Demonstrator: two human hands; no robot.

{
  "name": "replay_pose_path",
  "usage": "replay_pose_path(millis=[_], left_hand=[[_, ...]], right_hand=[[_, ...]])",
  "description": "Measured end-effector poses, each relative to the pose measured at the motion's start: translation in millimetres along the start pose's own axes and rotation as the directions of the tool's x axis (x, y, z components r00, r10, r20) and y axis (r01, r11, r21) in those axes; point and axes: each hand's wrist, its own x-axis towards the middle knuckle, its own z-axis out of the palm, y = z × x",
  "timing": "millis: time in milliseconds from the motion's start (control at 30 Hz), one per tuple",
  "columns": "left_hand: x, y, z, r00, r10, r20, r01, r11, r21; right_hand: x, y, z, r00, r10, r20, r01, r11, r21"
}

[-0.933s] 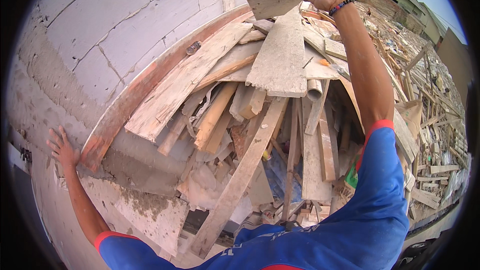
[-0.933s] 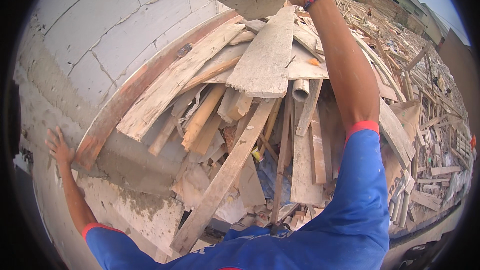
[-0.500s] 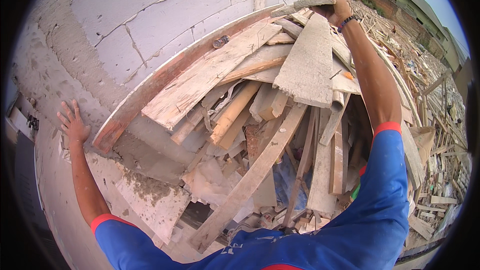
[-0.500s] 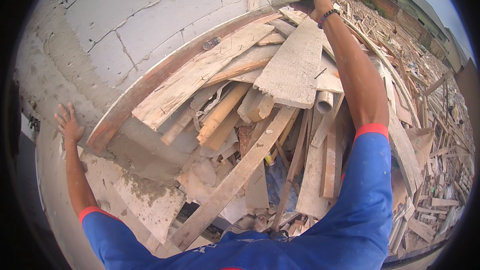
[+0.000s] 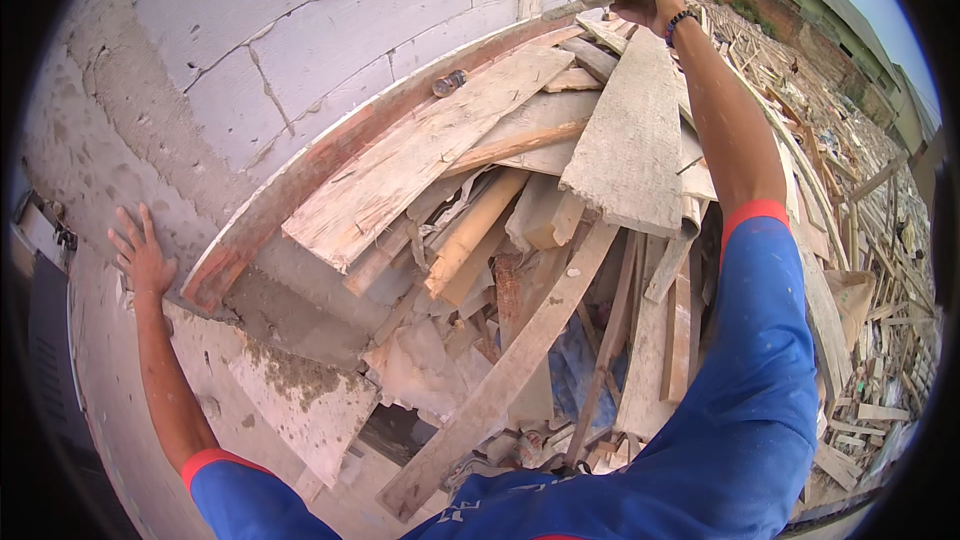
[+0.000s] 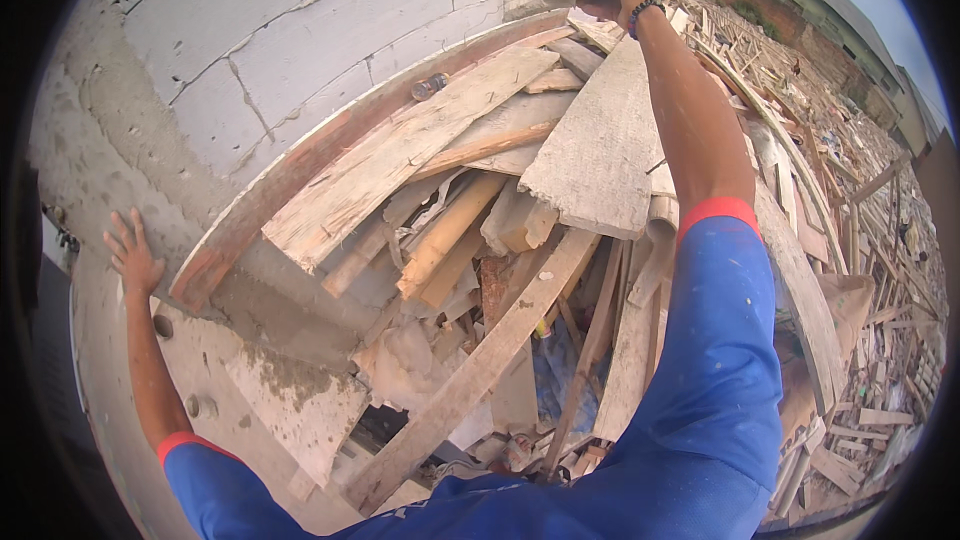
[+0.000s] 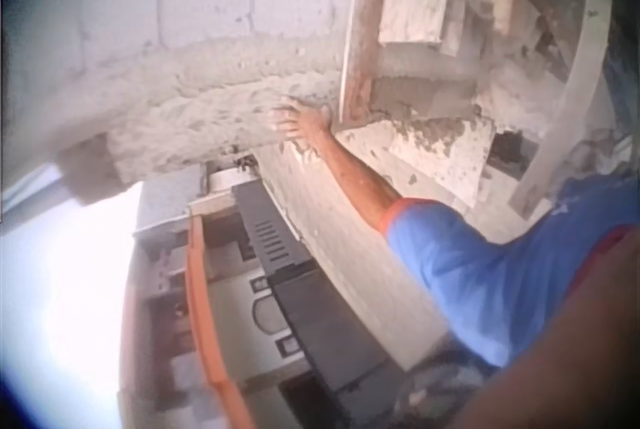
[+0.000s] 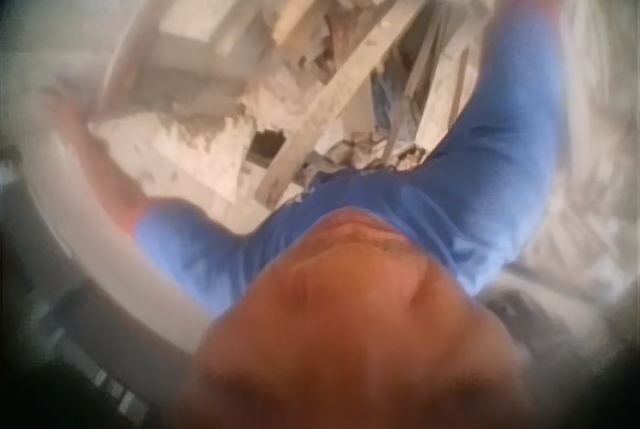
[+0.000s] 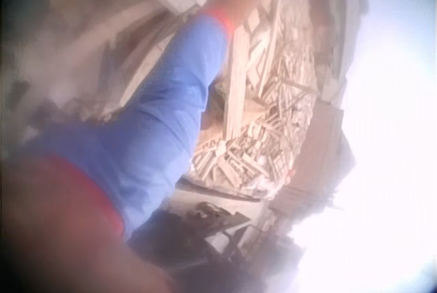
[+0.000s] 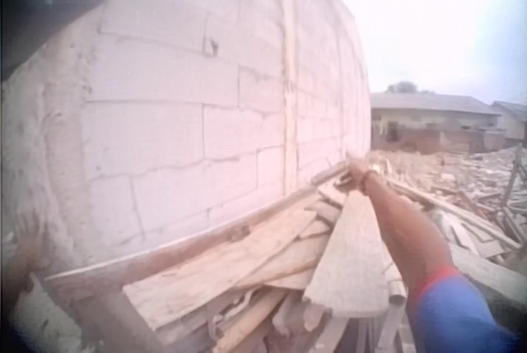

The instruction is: The person applies wet cement to a decorative lattice wall using a trowel and their hands. They then walk to a water source, fill a bucket, and return to mix the cement in a container on the ground. Finally, they walk to a pile of scrap wood and pick up a piece.

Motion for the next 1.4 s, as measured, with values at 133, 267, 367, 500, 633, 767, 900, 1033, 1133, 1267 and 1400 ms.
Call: replay_pose_path(millis=[133, 267, 367, 500, 633, 767, 900, 1033, 1133, 1267, 1400], left_hand=[[3.8, 10.2, 4.0, 0.999, -0.014, 0.032, 0.013, 1.000, 0.026], [-0.2, 0.2, 4.3, 0.999, -0.015, 0.046, 0.014, 1.000, 0.027], [-0.6, -4.0, -3.9, 0.998, -0.018, 0.063, 0.014, 0.998, 0.057], [4.2, 0.3, -2.9, 0.997, -0.021, 0.080, 0.016, 0.998, 0.058], [2.4, -2.7, -10.6, 0.997, -0.033, 0.073, 0.031, 0.999, 0.041], [2.1, 10.0, -2.9, 0.995, -0.051, 0.083, 0.048, 0.998, 0.038], [0.6, 15.4, -24.1, 0.988, -0.086, 0.131, 0.079, 0.995, 0.062], [-3.8, 14.8, -19.5, 0.989, -0.082, 0.122, 0.075, 0.996, 0.058], [-6.7, 3.7, -11.3, 0.993, -0.075, 0.095, 0.072, 0.997, 0.037], [-2.9, 7.6, -9.1, 0.999, -0.035, 0.040, 0.036, 0.999, -0.014], [-2.4, 12.9, -13.5, 0.995, -0.060, 0.082, 0.060, 0.998, 0.006]], right_hand=[[25.6, -6.0, -19.2, 0.949, -0.313, -0.035, -0.070, -0.103, -0.992], [-12.7, 19.5, 26.8, 0.925, -0.334, 0.182, 0.180, -0.036, -0.983], [-74.7, 25.6, 91.8, 0.891, -0.115, 0.440, 0.431, -0.094, -0.898], [-147.2, 66.3, 163.8, 0.646, 0.117, 0.754, 0.761, -0.166, -0.627], [-193.7, 152.5, 232.6, 0.532, 0.242, 0.812, 0.847, -0.143, -0.512], [-194.3, 215.5, 261.1, 0.569, 0.155, 0.808, 0.813, -0.254, -0.524], [-169.2, 247.3, 261.7, 0.542, 0.045, 0.839, 0.822, -0.236, -0.518], [-152.3, 212.2, 258.7, 0.547, -0.005, 0.837, 0.812, -0.240, -0.532], [-127.7, 132.8, 253.1, 0.585, -0.038, 0.810, 0.778, -0.254, -0.574], [-66.7, -1.0, 188.4, 0.645, -0.275, 0.713, 0.668, -0.252, -0.701], [-25.5, -53.2, 121.6, 0.684, -0.505, 0.526, 0.623, 0.031, -0.781]])
